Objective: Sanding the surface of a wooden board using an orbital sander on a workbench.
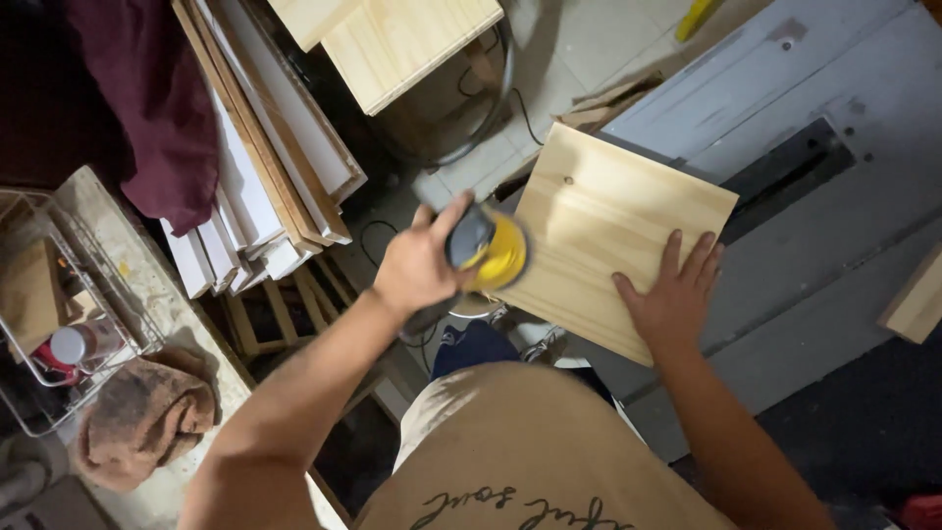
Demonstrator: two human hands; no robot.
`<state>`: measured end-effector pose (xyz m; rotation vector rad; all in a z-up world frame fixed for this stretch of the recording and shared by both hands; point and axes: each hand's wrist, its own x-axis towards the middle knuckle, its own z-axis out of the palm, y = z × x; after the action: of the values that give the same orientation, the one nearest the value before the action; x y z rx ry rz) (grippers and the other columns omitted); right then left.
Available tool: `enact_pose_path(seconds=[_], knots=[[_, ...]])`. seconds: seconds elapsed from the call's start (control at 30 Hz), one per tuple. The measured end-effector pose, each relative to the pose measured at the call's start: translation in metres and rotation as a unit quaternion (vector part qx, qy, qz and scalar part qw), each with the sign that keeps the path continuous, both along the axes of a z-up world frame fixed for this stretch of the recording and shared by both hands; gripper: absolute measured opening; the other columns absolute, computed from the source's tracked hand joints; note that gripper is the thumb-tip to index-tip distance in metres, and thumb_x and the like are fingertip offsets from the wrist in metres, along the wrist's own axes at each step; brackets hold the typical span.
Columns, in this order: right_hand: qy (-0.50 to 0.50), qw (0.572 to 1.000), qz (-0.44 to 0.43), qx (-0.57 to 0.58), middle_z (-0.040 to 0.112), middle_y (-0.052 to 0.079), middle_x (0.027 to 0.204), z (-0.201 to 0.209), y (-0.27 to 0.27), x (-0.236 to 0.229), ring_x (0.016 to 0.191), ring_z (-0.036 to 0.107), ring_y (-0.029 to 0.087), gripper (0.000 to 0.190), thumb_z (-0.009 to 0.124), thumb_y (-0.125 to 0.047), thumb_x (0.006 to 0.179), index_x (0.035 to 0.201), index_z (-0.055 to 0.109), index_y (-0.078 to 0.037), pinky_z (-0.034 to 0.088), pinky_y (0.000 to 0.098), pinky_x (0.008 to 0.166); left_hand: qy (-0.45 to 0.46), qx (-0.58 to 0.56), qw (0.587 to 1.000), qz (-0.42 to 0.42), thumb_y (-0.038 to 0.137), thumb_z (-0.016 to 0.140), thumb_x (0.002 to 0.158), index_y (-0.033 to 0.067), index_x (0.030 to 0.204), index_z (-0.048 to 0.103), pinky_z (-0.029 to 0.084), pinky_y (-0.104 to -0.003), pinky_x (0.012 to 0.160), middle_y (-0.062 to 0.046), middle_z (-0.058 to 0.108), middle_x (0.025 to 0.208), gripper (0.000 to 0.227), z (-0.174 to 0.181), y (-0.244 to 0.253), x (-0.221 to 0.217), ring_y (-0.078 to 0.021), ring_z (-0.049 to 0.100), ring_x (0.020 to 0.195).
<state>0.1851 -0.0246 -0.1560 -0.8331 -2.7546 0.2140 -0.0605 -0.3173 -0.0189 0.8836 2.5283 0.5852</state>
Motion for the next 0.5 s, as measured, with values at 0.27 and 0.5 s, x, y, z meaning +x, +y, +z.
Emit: enact_pose_path(seconds=[0.27,0.5], knots=[[0.009,1.000,0.001,-0.020,0.026,0.042,0.164,-0.002,-0.001,-0.001,0.146,0.032,0.066,0.113,0.065,-0.077,0.088,0.168,0.039,-0.002,0.037,0.0748,0.114,-0.012,-0.036,0.999,0.035,0.052,0.084,0.073,0.0382,0.160,0.040,0.064,-0.062,0.085,-0.018,0.062,0.119,0.099,0.008,-0.028,0.018,-0.0523,0.073,0.092],[0.015,1.000,0.002,0.008,0.024,0.040,0.166,-0.019,0.001,0.001,0.146,0.031,0.067,0.110,0.066,-0.075,0.090,0.169,0.039,-0.004,0.035,0.0744,0.115,0.028,-0.001,1.000,-0.001,0.053,0.084,0.074,0.0369,0.159,0.043,0.061,-0.065,0.088,-0.021,0.062,0.120,0.096,-0.009,0.031,-0.042,-0.0563,0.072,0.097]])
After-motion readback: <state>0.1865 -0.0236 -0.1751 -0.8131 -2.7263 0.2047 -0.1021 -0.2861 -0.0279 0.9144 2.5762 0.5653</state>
